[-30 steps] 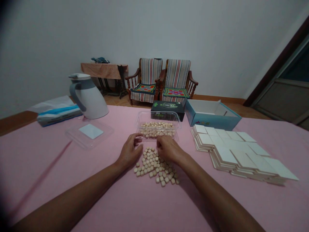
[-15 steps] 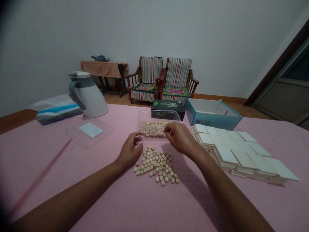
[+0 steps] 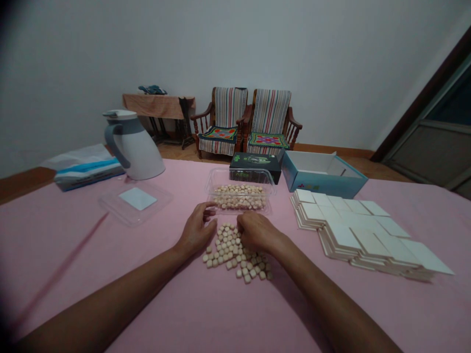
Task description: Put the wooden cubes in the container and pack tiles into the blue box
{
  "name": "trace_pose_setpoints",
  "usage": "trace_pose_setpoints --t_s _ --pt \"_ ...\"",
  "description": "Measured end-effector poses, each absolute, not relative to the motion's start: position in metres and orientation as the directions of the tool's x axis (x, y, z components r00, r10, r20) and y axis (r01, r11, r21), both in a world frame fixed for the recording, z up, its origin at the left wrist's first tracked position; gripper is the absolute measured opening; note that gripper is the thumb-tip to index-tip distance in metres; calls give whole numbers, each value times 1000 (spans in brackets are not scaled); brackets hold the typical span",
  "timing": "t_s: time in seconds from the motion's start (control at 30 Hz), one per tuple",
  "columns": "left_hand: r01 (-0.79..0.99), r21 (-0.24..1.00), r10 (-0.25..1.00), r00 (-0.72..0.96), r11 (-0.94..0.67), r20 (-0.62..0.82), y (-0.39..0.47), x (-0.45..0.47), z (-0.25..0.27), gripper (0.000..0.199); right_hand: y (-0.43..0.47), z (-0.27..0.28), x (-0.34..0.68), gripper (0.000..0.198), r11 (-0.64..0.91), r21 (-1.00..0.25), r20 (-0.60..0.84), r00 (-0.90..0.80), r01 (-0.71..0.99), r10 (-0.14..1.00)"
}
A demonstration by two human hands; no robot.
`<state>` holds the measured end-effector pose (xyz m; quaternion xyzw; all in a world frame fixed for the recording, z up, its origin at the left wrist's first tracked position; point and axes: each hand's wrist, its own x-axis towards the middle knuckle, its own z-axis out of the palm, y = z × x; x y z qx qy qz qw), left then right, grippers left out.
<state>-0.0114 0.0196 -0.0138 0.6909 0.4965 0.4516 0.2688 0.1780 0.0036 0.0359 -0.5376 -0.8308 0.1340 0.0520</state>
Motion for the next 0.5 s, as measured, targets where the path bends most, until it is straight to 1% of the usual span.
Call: trace_pose_setpoints --t_s 0.13,0.2,0.23,0.3,0.37,0.4,0.43,0.47,0.5 --pt "432 826 929 93 -362 358 20 -11 -14 40 2 44 179 14 404 -297 16 -418 865 908" --pt "432 824 927 94 -366 363 20 -11 -14 40 2 55 186 13 422 -323 97 -414 847 905" --pt "436 822 927 96 -368 364 20 -11 -14 40 4 62 190 14 425 -336 159 -393 841 905" --pt "447 816 926 97 -368 364 20 -11 -14 40 6 76 200 14 397 -375 333 -278 838 901" --pt "452 812 926 101 -369 365 21 -12 -15 40 10 85 208 15 360 -429 508 -108 829 854" --pt "452 812 926 103 -369 364 21 -12 -15 40 11 88 210 18 352 -456 569 -37 817 821" --pt "453 812 926 104 -368 362 21 -12 -15 40 12 88 211 21 358 -477 604 3 802 797" --pt "452 813 927 104 -367 360 21 -12 -15 40 12 87 211 22 374 -489 614 6 788 790" --pt "449 815 928 105 -366 359 21 -12 -15 40 13 84 209 20 393 -492 598 -27 776 801"
